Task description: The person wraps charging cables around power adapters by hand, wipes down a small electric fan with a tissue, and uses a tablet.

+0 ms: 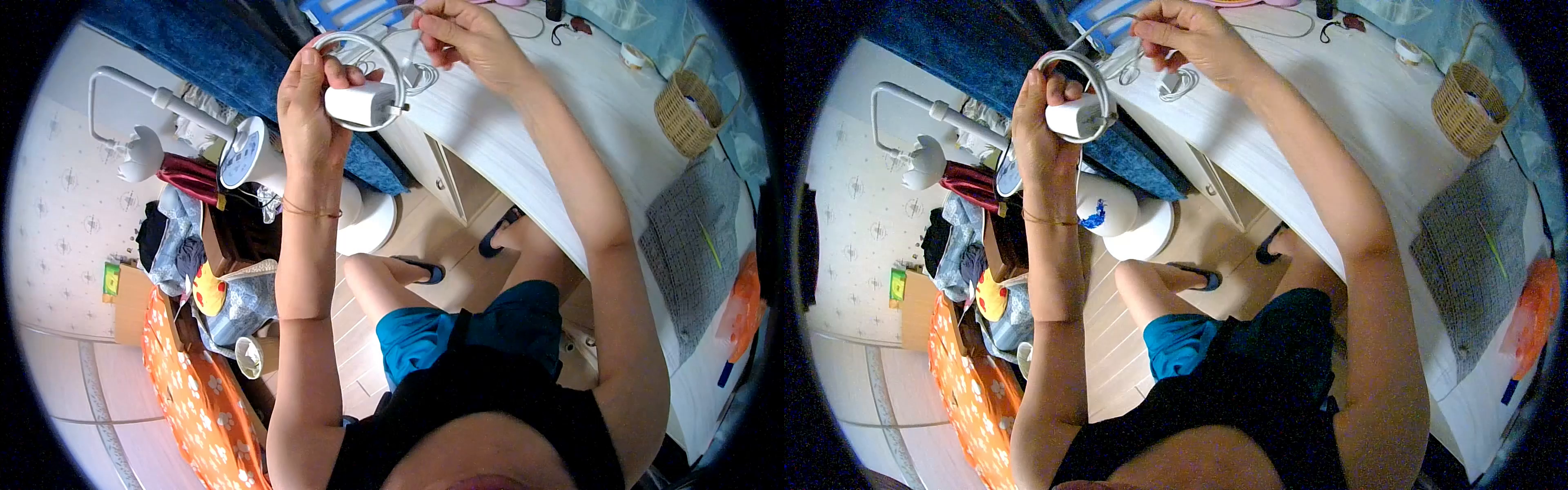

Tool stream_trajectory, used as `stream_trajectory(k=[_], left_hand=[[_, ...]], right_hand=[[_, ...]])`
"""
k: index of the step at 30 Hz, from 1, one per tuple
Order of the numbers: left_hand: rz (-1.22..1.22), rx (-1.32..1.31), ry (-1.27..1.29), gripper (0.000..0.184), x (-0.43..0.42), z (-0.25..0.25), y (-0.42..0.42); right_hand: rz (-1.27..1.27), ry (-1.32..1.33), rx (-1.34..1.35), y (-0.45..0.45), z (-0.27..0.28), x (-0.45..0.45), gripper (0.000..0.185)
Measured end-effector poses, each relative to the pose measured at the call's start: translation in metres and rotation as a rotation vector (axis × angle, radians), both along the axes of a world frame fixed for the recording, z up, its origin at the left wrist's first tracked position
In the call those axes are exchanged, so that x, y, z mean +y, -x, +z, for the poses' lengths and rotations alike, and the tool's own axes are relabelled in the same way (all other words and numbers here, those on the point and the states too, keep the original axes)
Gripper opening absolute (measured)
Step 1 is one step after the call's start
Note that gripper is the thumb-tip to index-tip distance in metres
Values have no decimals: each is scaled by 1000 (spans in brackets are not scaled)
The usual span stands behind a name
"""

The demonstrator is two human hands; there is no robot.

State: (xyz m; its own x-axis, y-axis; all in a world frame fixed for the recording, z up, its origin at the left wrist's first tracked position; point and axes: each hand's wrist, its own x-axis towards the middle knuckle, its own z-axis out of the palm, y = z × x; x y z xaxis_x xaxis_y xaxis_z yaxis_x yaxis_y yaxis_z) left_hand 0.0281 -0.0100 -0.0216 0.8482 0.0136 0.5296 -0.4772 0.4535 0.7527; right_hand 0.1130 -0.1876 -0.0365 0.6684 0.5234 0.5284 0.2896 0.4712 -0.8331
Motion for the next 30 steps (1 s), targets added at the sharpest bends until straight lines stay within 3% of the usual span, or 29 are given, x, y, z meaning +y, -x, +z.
stream_trajectory(k=[2,5,12,15,21,22,26,29,30], left_hand=[[14,-71,-34,28,-5,-3,-4],[86,-142,-88,28,-9,-3,-5],[94,-121,-65,31,0,3,-6],[106,-124,-88,31,1,3,-6],[109,-153,-91,31,4,6,-8],[125,-167,-112,30,4,7,-9],[230,-208,-172,29,6,9,-12],[343,-266,-231,29,11,4,-21],[395,-274,-249,28,9,3,-20]], right_hand=[[122,-158,206,-4,-11,9,14],[156,-314,216,4,-17,24,16],[533,-387,475,14,-16,24,17],[559,-460,500,12,-15,22,17],[653,-160,552,25,-13,21,17],[722,-174,438,23,-16,22,19],[304,95,42,19,-10,14,22],[-115,188,-157,22,-8,19,26],[-138,160,-155,23,-8,21,28]])
